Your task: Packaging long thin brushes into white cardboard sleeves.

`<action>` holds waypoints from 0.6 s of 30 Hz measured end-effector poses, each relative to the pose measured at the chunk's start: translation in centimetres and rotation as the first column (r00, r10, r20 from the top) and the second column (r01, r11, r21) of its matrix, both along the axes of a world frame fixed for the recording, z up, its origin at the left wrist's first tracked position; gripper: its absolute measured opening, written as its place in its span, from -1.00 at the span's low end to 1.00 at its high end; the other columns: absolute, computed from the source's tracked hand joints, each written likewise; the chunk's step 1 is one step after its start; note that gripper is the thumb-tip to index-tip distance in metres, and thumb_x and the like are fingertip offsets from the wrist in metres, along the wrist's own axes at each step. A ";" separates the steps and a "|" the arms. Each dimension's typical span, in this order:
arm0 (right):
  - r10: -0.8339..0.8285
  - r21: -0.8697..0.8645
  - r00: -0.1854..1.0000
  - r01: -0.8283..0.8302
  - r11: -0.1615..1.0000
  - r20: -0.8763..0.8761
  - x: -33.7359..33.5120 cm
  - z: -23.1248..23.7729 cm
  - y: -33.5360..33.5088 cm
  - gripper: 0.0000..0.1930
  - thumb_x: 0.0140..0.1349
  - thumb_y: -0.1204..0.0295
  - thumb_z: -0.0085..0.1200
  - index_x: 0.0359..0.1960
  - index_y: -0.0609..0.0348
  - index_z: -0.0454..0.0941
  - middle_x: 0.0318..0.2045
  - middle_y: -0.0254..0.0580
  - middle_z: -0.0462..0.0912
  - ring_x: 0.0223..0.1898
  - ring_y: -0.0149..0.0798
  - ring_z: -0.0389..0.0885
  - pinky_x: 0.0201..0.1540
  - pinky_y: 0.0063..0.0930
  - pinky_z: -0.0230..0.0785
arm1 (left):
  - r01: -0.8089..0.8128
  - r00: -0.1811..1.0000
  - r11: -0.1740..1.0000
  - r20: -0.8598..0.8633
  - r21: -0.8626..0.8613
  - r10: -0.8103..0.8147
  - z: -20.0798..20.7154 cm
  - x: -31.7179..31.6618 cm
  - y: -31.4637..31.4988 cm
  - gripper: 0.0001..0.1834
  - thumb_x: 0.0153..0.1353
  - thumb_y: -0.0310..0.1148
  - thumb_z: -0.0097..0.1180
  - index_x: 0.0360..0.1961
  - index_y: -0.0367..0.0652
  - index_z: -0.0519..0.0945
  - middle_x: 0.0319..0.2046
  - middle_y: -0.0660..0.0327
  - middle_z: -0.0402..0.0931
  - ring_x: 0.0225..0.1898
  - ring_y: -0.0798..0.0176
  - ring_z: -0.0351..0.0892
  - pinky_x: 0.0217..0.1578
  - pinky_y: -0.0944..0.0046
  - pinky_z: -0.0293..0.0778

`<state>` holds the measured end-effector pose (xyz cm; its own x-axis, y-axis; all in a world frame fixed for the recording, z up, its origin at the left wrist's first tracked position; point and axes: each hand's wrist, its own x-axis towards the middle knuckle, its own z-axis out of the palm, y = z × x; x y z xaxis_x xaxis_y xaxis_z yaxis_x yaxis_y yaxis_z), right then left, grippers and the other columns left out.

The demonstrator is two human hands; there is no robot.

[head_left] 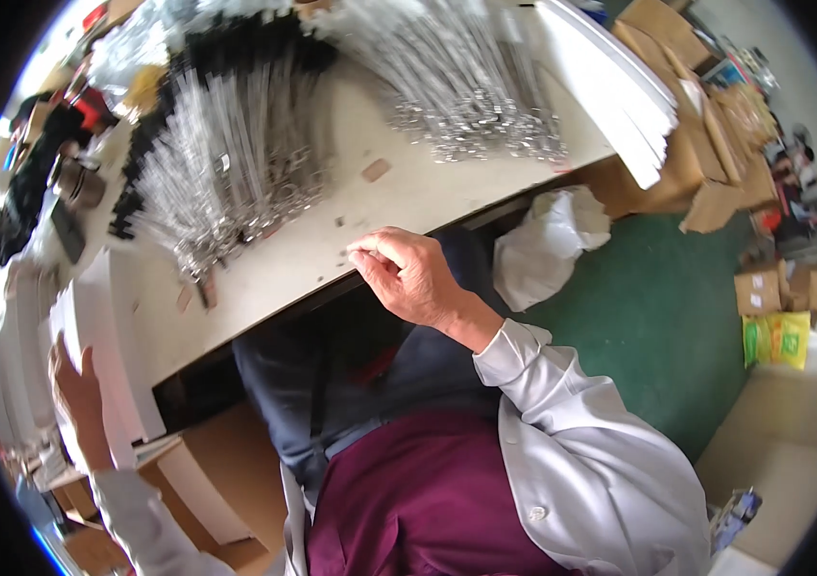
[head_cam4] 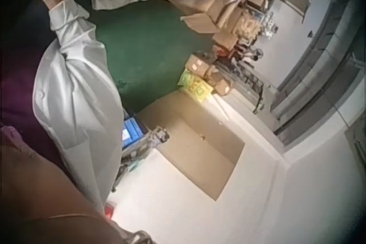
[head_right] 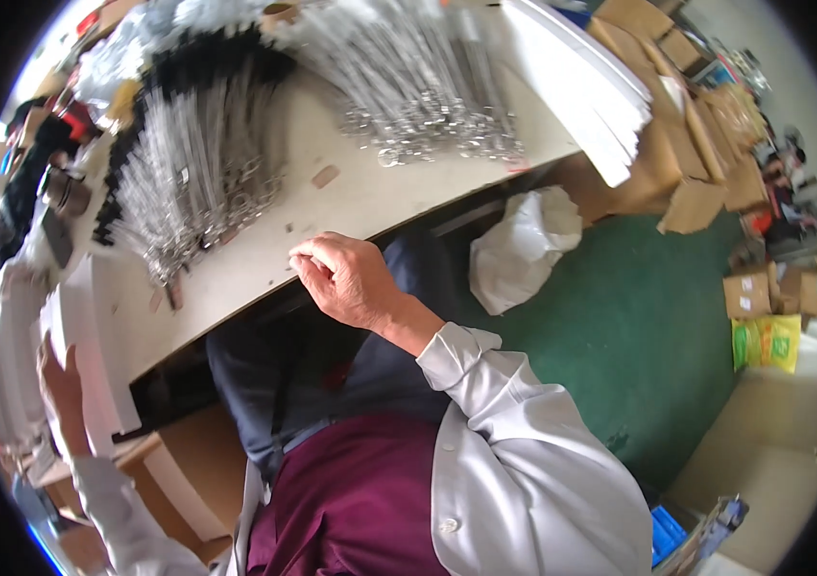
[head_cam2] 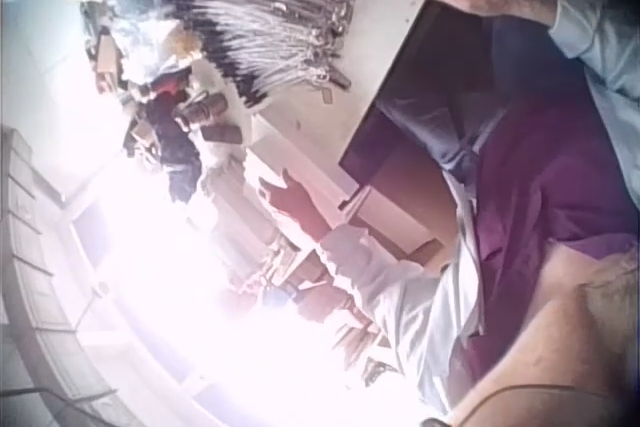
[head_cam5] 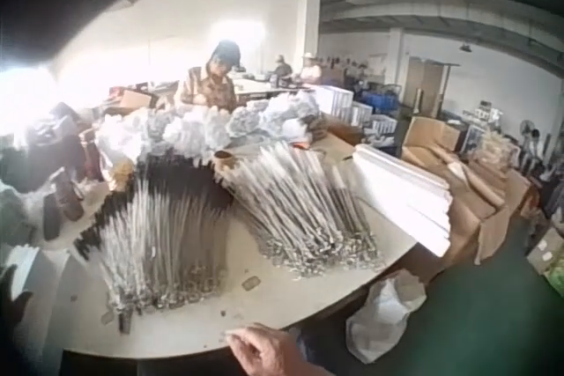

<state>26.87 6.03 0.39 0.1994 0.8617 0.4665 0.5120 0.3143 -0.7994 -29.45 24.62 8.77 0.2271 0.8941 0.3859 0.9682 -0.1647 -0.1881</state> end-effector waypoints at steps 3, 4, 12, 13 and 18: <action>-0.181 0.106 0.983 0.176 0.979 0.041 4.6 1.6 -1.5 -0.93 0.34 0.47 0.22 -0.24 0.19 0.66 -0.42 -0.08 0.68 -0.45 -0.09 0.69 -0.38 -0.34 0.52 | 0.126 0.972 0.992 0.198 0.021 -0.128 2.5 7.2 -5.0 -0.47 0.37 -0.38 0.24 0.34 -0.17 0.48 0.20 -0.14 0.54 0.20 -0.22 0.55 0.23 -0.04 0.45; -0.253 0.103 0.967 0.248 0.963 0.037 6.7 1.5 -1.6 -0.92 0.33 0.46 0.24 -0.22 0.19 0.67 -0.42 -0.05 0.69 -0.46 -0.09 0.70 -0.39 -0.33 0.53 | 0.151 0.955 0.988 0.261 -0.023 -0.140 2.3 9.1 -6.6 -0.48 0.34 -0.40 0.26 0.31 -0.18 0.51 0.18 -0.12 0.56 0.16 -0.17 0.58 0.21 -0.01 0.47; -0.610 0.219 0.302 0.744 0.631 0.733 28.2 2.6 -6.3 -0.50 0.23 0.39 0.26 0.19 0.31 0.52 0.21 0.18 0.54 0.25 0.15 0.49 0.38 -0.05 0.31 | 0.345 0.794 0.938 0.540 -0.025 -0.277 -6.2 20.7 -9.5 -0.58 0.28 -0.47 0.31 0.17 -0.24 0.61 0.09 -0.02 0.64 0.07 -0.07 0.66 0.15 0.05 0.52; -0.562 0.165 0.257 0.789 0.591 0.786 29.8 3.1 -6.9 -0.45 0.22 0.38 0.26 0.22 0.36 0.49 0.25 0.20 0.49 0.29 0.15 0.44 0.43 -0.04 0.23 | 0.348 0.778 0.938 0.558 -0.002 -0.287 -7.4 21.3 -9.0 -0.59 0.28 -0.47 0.31 0.16 -0.24 0.62 0.10 -0.02 0.64 0.09 -0.08 0.65 0.16 0.04 0.52; -0.444 0.052 0.213 0.856 0.514 0.871 35.8 1.3 -8.6 -0.45 0.22 0.33 0.28 0.21 0.32 0.50 0.23 0.16 0.52 0.31 0.12 0.44 0.41 -0.06 0.24 | 0.311 0.799 0.942 0.501 0.130 -0.333 -11.4 23.0 -7.8 -0.64 0.39 -0.37 0.20 0.13 -0.35 0.62 0.06 -0.07 0.65 0.09 -0.15 0.63 0.18 0.01 0.49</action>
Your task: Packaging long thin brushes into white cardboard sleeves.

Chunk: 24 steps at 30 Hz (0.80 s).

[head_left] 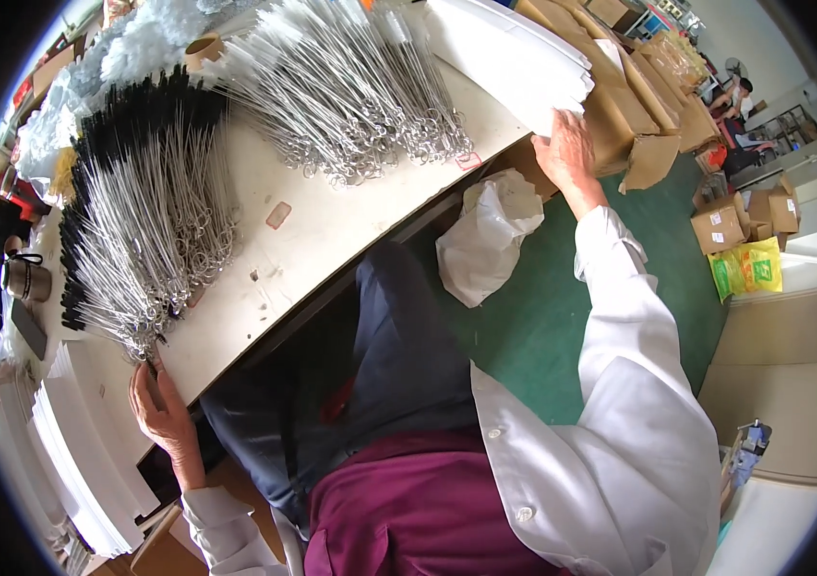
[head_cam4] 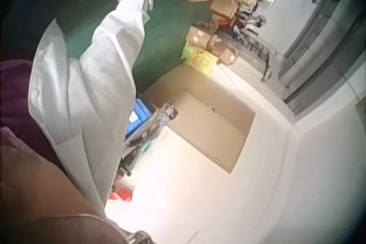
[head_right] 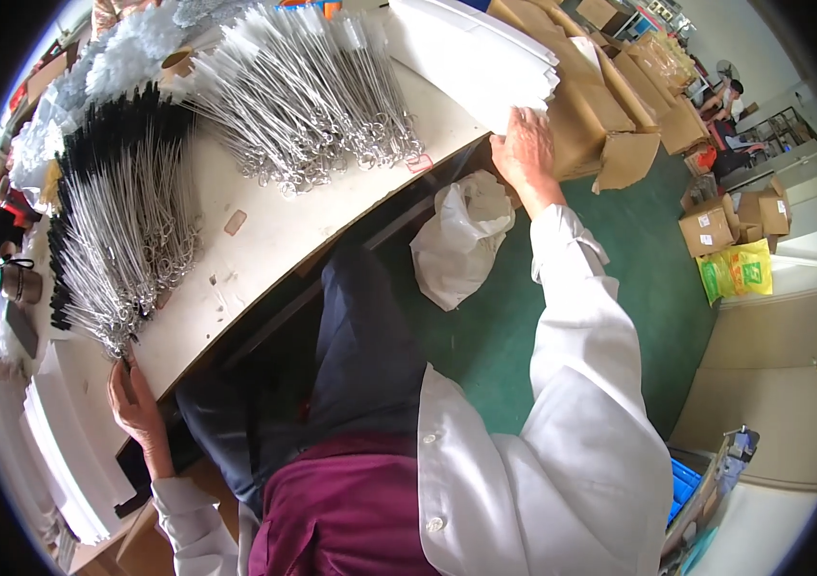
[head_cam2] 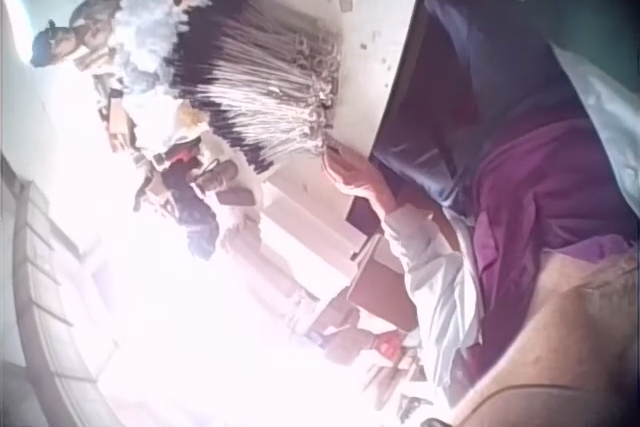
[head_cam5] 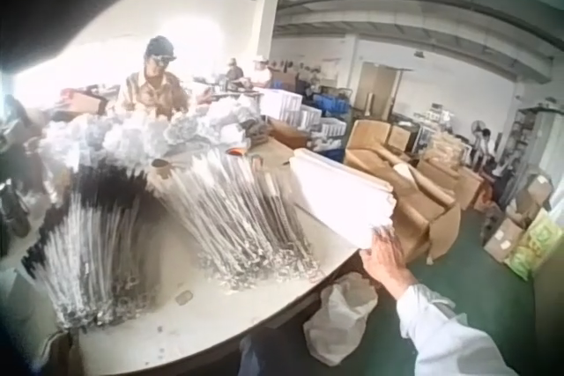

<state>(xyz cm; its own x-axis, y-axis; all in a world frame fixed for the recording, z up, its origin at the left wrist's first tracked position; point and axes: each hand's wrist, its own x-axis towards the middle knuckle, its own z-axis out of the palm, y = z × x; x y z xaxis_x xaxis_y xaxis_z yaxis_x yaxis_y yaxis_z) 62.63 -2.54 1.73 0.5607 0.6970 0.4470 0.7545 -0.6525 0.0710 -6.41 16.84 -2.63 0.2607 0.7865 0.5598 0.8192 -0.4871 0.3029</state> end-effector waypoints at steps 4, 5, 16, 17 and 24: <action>-0.023 -0.012 1.000 0.023 1.000 -0.019 0.4 0.5 0.1 -0.46 0.18 0.23 0.33 0.13 0.29 0.53 0.15 0.13 0.59 0.25 0.09 0.49 0.38 -0.11 0.28 | 0.027 1.000 0.999 -0.016 -0.018 -0.027 0.0 -0.5 0.1 -0.65 0.39 -0.37 0.19 0.11 -0.35 0.63 0.05 -0.07 0.66 0.08 -0.14 0.63 0.17 0.01 0.49; -0.027 -0.019 0.999 0.026 0.999 -0.030 0.4 1.1 0.4 -0.46 0.18 0.23 0.33 0.13 0.29 0.53 0.15 0.13 0.59 0.25 0.09 0.49 0.38 -0.11 0.28 | 0.026 0.999 0.999 -0.031 0.027 -0.025 -0.2 -0.5 0.2 -0.66 0.39 -0.38 0.18 0.11 -0.35 0.63 0.03 -0.07 0.67 0.07 -0.14 0.64 0.15 0.02 0.50; -0.056 0.173 0.918 0.133 0.976 -0.393 -4.2 3.9 -0.4 -0.25 0.08 0.10 0.44 0.23 0.31 0.52 0.14 0.18 0.58 0.16 0.03 0.61 0.20 -0.16 0.49 | -0.035 0.999 0.997 0.029 0.070 0.033 -0.5 -0.7 -0.1 -0.68 0.42 -0.36 0.17 0.11 -0.27 0.66 -0.01 -0.02 0.69 -0.02 -0.07 0.70 0.07 0.07 0.56; -0.044 0.241 0.887 0.173 0.955 -0.460 -5.4 4.0 -0.5 -0.26 0.08 0.12 0.45 0.24 0.30 0.53 0.13 0.14 0.61 0.14 -0.05 0.64 0.18 -0.22 0.51 | -0.055 0.995 0.998 0.079 0.020 0.053 -0.5 -0.6 -0.2 -0.68 0.41 -0.38 0.18 0.12 -0.26 0.66 0.01 -0.02 0.69 -0.01 -0.07 0.70 0.08 0.09 0.56; 0.570 0.561 0.703 -0.289 0.776 -0.426 -17.8 5.6 0.3 -0.27 0.02 0.27 0.54 0.23 0.27 0.52 0.01 -0.07 0.70 0.03 -0.21 0.68 0.12 -0.32 0.53 | 0.167 0.986 0.964 -0.034 0.206 -0.163 6.3 3.2 -4.7 -0.64 0.31 -0.51 0.22 0.14 -0.30 0.62 0.07 -0.03 0.68 0.09 -0.12 0.67 0.20 -0.01 0.51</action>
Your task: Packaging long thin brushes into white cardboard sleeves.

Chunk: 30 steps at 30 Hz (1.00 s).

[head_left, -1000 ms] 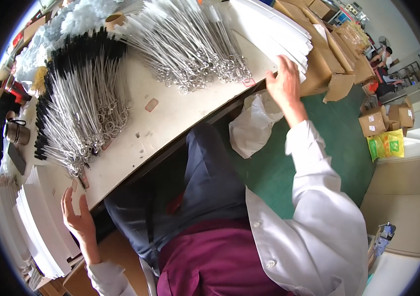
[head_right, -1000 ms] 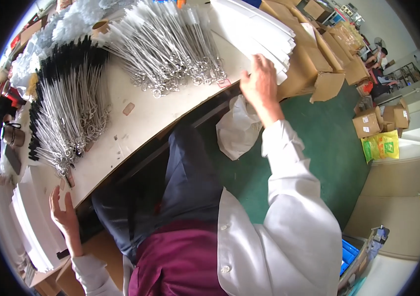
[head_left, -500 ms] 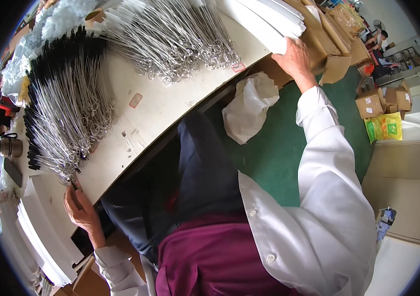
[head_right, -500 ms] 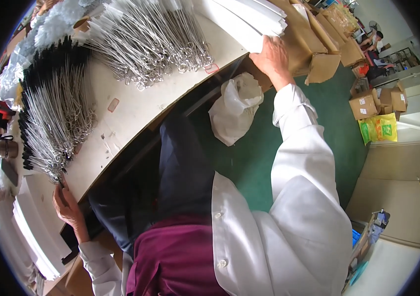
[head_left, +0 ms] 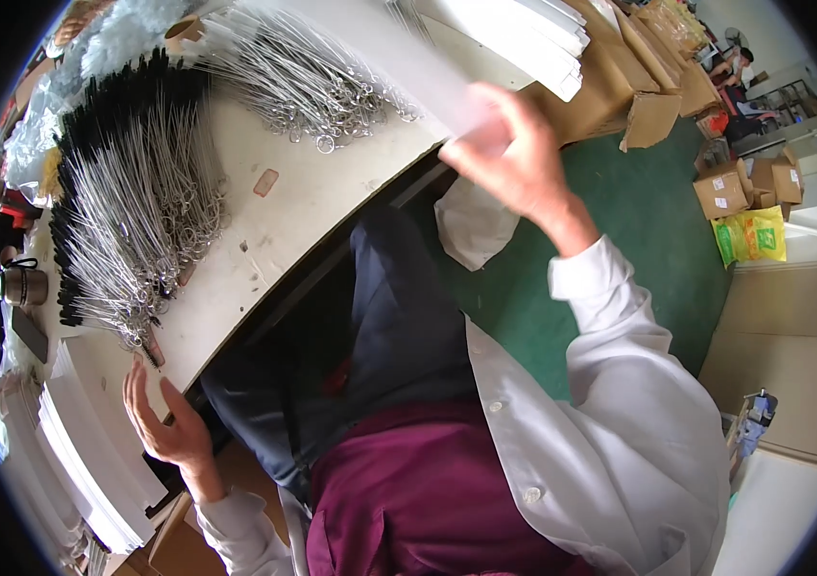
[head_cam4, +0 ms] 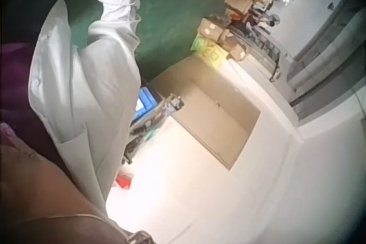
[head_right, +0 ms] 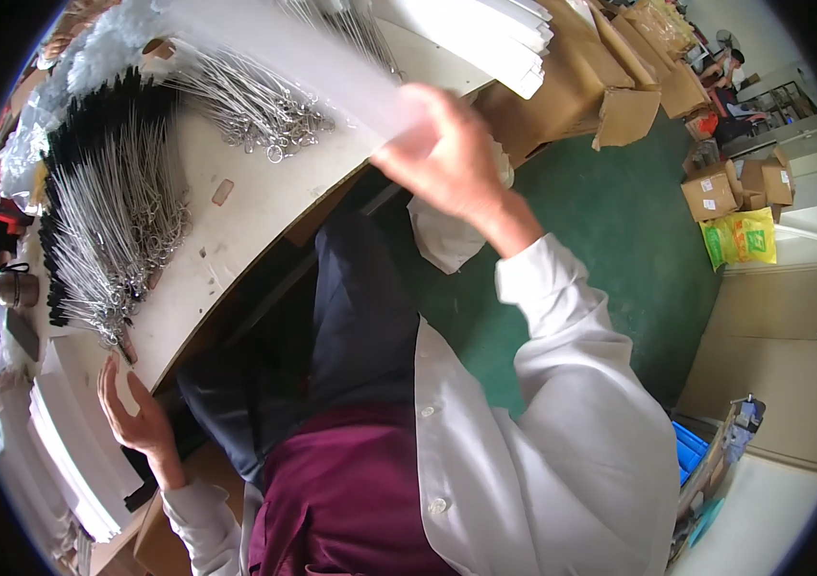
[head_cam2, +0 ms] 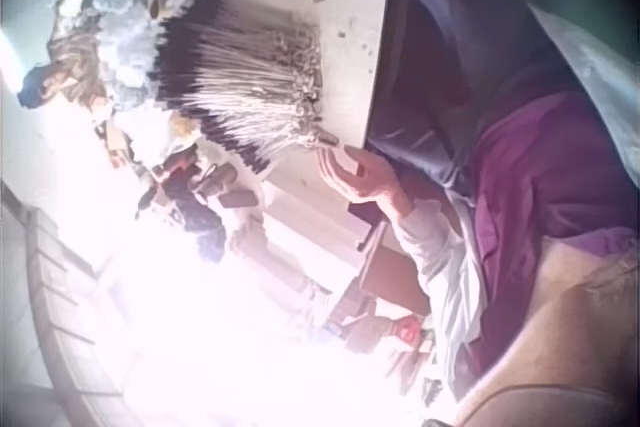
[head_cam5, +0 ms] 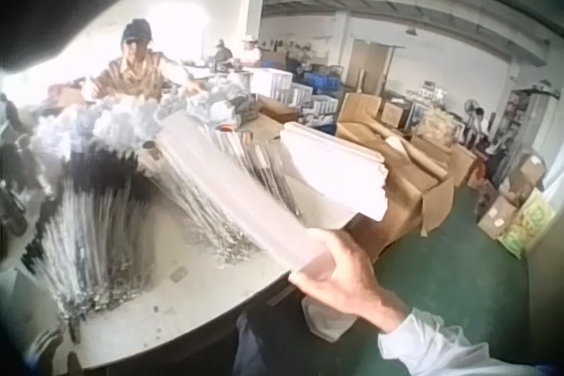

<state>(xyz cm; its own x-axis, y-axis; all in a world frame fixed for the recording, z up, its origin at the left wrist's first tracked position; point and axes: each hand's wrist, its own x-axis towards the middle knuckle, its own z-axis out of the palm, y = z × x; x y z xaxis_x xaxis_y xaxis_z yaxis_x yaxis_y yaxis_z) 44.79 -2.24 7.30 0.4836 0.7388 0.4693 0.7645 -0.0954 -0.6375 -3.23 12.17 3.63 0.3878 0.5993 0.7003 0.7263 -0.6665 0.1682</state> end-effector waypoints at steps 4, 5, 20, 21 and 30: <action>0.428 -0.049 0.899 -0.425 0.904 0.097 -7.3 -0.5 0.7 -0.30 0.01 0.34 0.47 0.21 0.24 0.48 0.05 0.05 0.62 0.09 0.06 0.64 0.13 -0.15 0.54 | 0.326 0.928 0.935 -0.143 -0.143 -0.345 4.8 5.8 -4.8 -0.52 0.17 -0.48 0.34 0.14 -0.32 0.61 0.21 -0.12 0.57 0.24 -0.26 0.53 0.32 -0.20 0.39; 0.525 -0.052 0.848 -0.522 0.851 0.068 -9.1 -1.0 1.1 -0.33 0.03 0.35 0.44 0.20 0.26 0.48 0.04 0.06 0.61 0.07 0.10 0.63 0.12 -0.12 0.54 | 0.378 0.900 0.905 -0.152 -0.195 -0.408 5.4 7.0 -5.8 -0.46 0.11 -0.47 0.38 0.16 -0.31 0.61 0.27 -0.13 0.52 0.31 -0.31 0.47 0.36 -0.22 0.33; 0.751 -0.231 0.644 -0.716 0.659 0.148 -17.8 -5.3 1.8 -0.44 0.07 0.41 0.27 0.14 0.40 0.52 0.01 0.01 0.62 0.02 -0.01 0.59 0.15 -0.20 0.46 | 0.205 0.806 0.805 -0.370 -0.557 -0.461 3.3 9.1 -6.3 -0.18 -0.03 -0.41 0.47 0.28 -0.39 0.42 0.07 -0.13 0.53 0.08 -0.22 0.57 0.12 -0.10 0.51; 0.727 -0.133 0.678 -0.715 0.687 0.109 -17.6 -5.1 1.8 -0.46 0.10 0.42 0.29 0.14 0.38 0.52 0.01 0.03 0.62 0.01 0.02 0.61 0.13 -0.19 0.48 | 0.159 0.817 0.795 -0.374 -0.585 -0.439 3.4 9.0 -6.2 -0.20 -0.04 -0.41 0.47 0.27 -0.37 0.43 0.04 -0.11 0.55 0.05 -0.22 0.59 0.09 -0.10 0.53; 0.550 0.163 0.628 -0.565 0.809 -0.550 -18.5 -7.2 1.0 -0.62 0.27 0.64 0.15 0.13 0.31 0.50 -0.14 0.12 0.73 -0.12 0.12 0.75 -0.04 -0.19 0.61 | 0.132 0.824 0.830 -0.406 -0.541 -0.396 3.6 9.1 -7.1 -0.19 -0.04 -0.34 0.48 0.27 -0.30 0.45 0.02 -0.06 0.59 -0.01 -0.15 0.64 0.00 -0.08 0.58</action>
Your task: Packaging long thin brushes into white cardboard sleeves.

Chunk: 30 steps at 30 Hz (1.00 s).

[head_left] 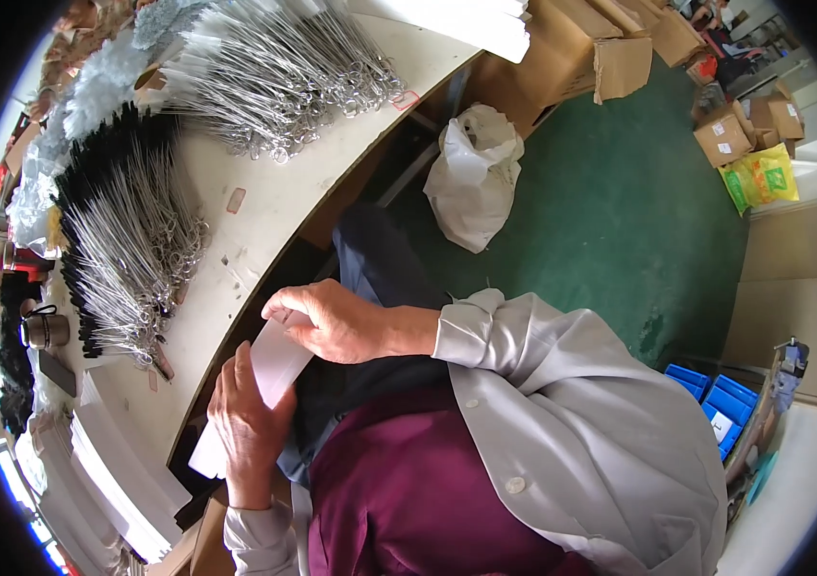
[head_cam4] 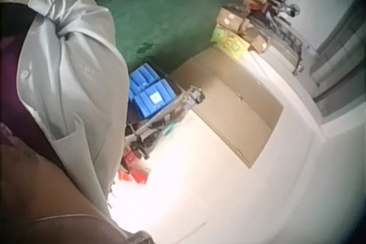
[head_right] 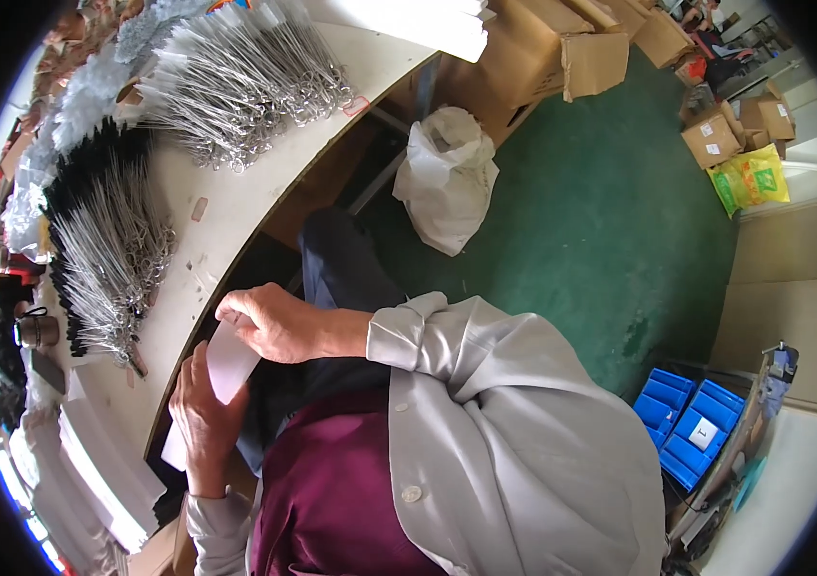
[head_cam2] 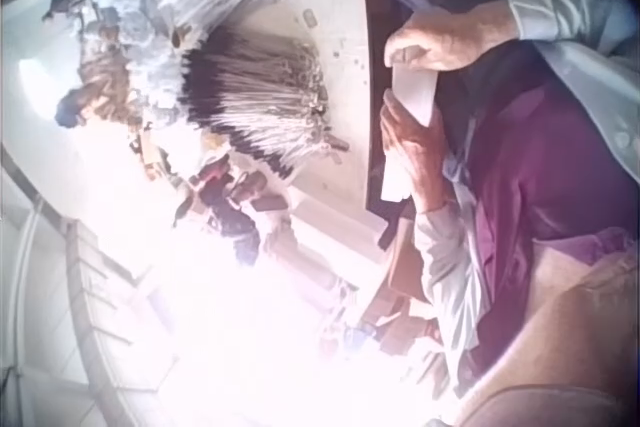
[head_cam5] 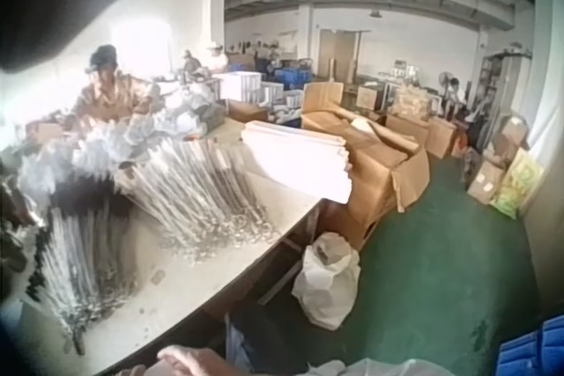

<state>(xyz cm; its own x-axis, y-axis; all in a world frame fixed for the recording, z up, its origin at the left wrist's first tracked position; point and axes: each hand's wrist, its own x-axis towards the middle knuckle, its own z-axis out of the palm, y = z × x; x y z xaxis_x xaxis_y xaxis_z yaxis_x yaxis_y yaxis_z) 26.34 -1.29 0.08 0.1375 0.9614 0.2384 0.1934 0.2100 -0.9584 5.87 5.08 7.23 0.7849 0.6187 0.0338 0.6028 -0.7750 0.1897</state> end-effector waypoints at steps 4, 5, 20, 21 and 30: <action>-0.144 0.144 0.987 0.133 0.981 0.072 -2.0 0.6 0.1 -0.62 0.28 0.60 0.17 0.14 0.24 0.49 -0.09 0.09 0.68 -0.10 0.08 0.73 -0.07 -0.19 0.61 | -0.064 0.998 0.998 0.014 0.026 0.063 -0.1 -1.4 -0.7 -0.18 -0.07 -0.28 0.48 0.26 -0.29 0.46 -0.06 -0.01 0.60 -0.10 -0.15 0.67 -0.08 -0.06 0.61; -0.226 0.218 0.950 0.179 0.960 0.215 -1.6 1.5 -0.3 -0.61 0.25 0.58 0.21 0.13 0.20 0.52 -0.06 0.05 0.66 -0.08 0.08 0.70 -0.08 -0.19 0.60 | -0.062 0.997 0.997 0.052 0.042 0.059 -0.2 -1.1 -0.4 -0.19 -0.06 -0.27 0.47 0.25 -0.29 0.46 -0.08 -0.01 0.59 -0.09 -0.15 0.66 -0.09 -0.06 0.61; -0.247 0.248 0.877 0.153 0.957 0.411 -3.3 1.6 1.3 -0.50 0.16 0.52 0.34 0.18 0.28 0.57 0.32 0.18 0.40 0.19 0.24 0.50 0.21 -0.06 0.46 | -0.134 0.983 0.986 0.139 0.095 0.120 -1.1 -1.5 2.0 -0.23 -0.06 -0.32 0.47 0.23 -0.29 0.49 -0.04 -0.03 0.60 -0.06 -0.10 0.67 -0.07 0.00 0.62; -0.260 0.240 0.875 0.172 0.955 0.408 -3.3 1.6 1.5 -0.49 0.15 0.52 0.35 0.18 0.27 0.57 0.31 0.16 0.41 0.18 0.21 0.51 0.20 -0.08 0.47 | -0.141 0.982 0.984 0.141 0.105 0.126 -1.2 -1.3 2.2 -0.23 -0.06 -0.33 0.48 0.23 -0.30 0.49 -0.05 -0.03 0.60 -0.07 -0.10 0.67 -0.09 0.00 0.62; -0.253 0.272 0.911 0.166 0.948 0.327 -1.7 2.2 6.0 -0.62 0.15 0.53 0.33 0.03 0.25 0.59 0.19 0.09 0.48 0.08 0.14 0.56 0.11 -0.10 0.52 | -0.167 0.958 0.985 0.245 0.041 0.152 -1.4 -0.1 5.3 -0.25 -0.05 -0.36 0.49 0.22 -0.28 0.50 -0.13 -0.03 0.62 -0.23 -0.13 0.71 -0.26 0.00 0.66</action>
